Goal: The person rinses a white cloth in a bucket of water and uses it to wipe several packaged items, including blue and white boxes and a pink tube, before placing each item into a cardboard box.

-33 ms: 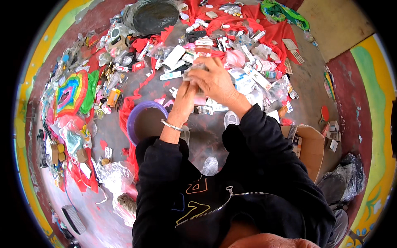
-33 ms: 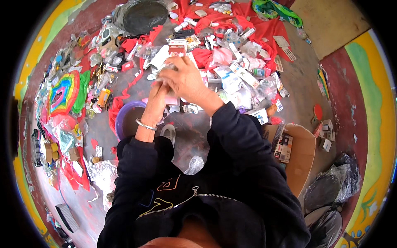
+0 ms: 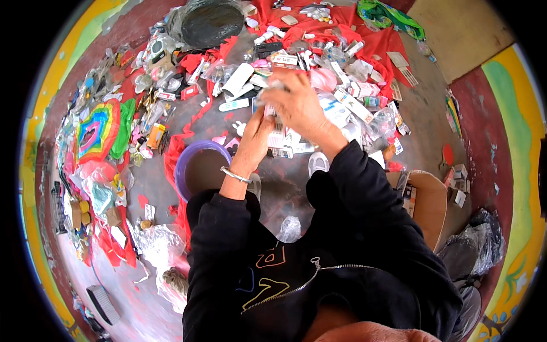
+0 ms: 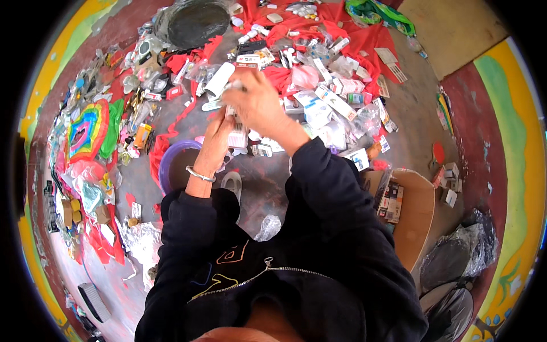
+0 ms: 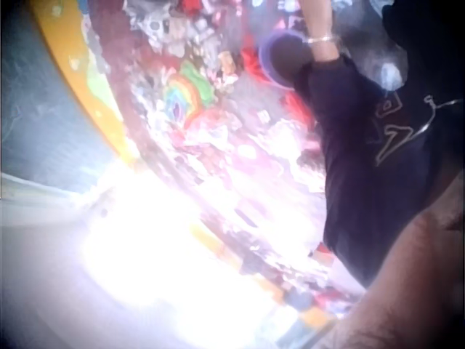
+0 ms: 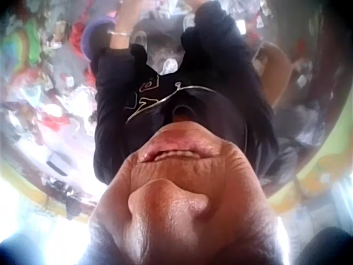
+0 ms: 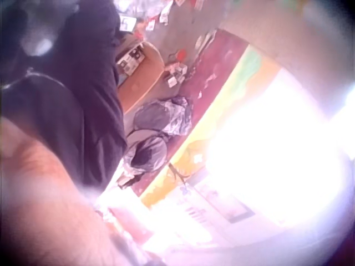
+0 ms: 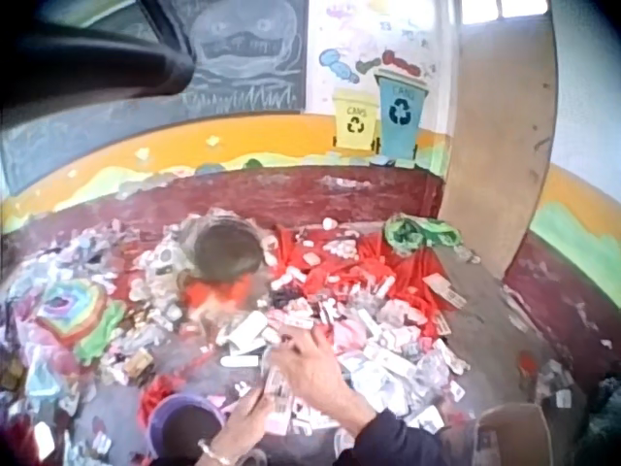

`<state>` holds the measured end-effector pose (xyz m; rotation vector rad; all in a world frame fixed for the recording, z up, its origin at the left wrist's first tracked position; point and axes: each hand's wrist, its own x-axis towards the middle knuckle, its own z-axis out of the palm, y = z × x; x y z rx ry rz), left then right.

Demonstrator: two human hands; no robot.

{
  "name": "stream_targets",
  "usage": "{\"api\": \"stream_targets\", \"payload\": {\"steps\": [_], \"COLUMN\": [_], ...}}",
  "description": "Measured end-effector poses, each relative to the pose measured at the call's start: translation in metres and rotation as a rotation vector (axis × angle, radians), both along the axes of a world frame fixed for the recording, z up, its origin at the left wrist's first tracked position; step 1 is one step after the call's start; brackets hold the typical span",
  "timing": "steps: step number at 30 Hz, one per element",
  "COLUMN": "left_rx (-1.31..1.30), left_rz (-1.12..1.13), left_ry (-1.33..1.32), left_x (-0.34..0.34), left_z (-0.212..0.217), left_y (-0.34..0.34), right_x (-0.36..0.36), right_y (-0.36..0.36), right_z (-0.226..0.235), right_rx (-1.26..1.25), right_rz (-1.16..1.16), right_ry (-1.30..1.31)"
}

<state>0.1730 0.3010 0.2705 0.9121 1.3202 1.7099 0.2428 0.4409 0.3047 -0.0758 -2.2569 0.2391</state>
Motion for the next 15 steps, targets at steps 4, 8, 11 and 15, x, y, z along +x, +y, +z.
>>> {"api": "stream_targets", "payload": {"steps": [4,8,11,15], "left_rx": [-0.046,-0.075,-0.077,-0.097], "left_rz": [-0.118,-0.181,-0.168,-0.071], "left_ry": [0.169,-0.035,-0.138,-0.365], "left_x": [0.012,0.008,0.008,-0.004], "left_z": [-0.001,0.002,0.0,-0.011], "left_y": [-0.007,-0.009,-0.005,-0.002], "right_x": [0.009,0.039,0.04,0.024], "right_y": [0.069,0.105,0.095,0.054], "right_z": [-0.008,-0.016,-0.017,-0.016], "right_rx": [-0.059,-1.51,-1.614,-0.765], "right_rz": [-0.301,-0.371,0.045,-0.039], "right_ry": [0.259,0.144,0.119,-0.323]}}
